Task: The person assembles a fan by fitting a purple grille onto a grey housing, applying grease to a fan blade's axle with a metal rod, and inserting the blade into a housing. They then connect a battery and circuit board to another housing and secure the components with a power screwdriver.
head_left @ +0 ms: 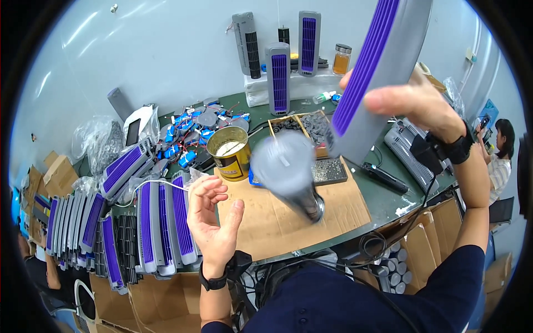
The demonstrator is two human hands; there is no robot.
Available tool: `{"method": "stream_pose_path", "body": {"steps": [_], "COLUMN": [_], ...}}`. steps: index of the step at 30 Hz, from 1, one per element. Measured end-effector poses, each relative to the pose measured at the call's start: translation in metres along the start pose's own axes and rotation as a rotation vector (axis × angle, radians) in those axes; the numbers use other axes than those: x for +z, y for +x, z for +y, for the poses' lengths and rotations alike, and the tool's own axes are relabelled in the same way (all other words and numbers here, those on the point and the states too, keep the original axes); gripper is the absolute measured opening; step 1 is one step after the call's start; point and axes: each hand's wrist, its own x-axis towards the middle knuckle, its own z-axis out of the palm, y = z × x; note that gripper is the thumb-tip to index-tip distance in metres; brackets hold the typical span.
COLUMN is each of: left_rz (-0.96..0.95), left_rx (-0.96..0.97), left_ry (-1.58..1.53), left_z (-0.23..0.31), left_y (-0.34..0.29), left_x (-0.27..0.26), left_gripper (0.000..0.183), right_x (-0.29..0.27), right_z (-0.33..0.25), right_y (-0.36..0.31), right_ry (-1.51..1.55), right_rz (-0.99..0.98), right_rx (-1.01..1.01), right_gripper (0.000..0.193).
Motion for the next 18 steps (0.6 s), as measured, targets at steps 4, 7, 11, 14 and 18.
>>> {"method": "stream_pose_path", "body": {"steps": [4,7,11,14,18], "left_rz": [-0.086,-0.245,-0.437,-0.637,-0.901], "left_rx": [0.048,0.255,0.404,0.44,0.358], "left_ry": [0.07,0.182,0.32,0.213,0.243], "left_z": [0.008,0.021,0.038,0.029,0.029], "left_y": [0.015,0.039,0.081,0.109,0.119], "left_x": [0.008,0.031,0.072,0.08,0.059], "left_gripper": [0.045,0.049,0.094,0.099,0.058], "right_x": [-0.01,-0.015,0.015,0.031,0.058], "right_z": [-0.002,0.0,-0.023,-0.046,-0.073], "right_y": [-0.004,0.001,0.023,0.032,0.047], "right_ry": [-0.045,-0.224,-0.174,-0.034,0.272], "right_rz": [0.084,0.115,0.081,-0.005,-0.12], "right_rx": [0.049,0.058,-0.115,-0.285,-0.121], "right_gripper": [0.07,0.068,0.067,0.055,0.121]}}
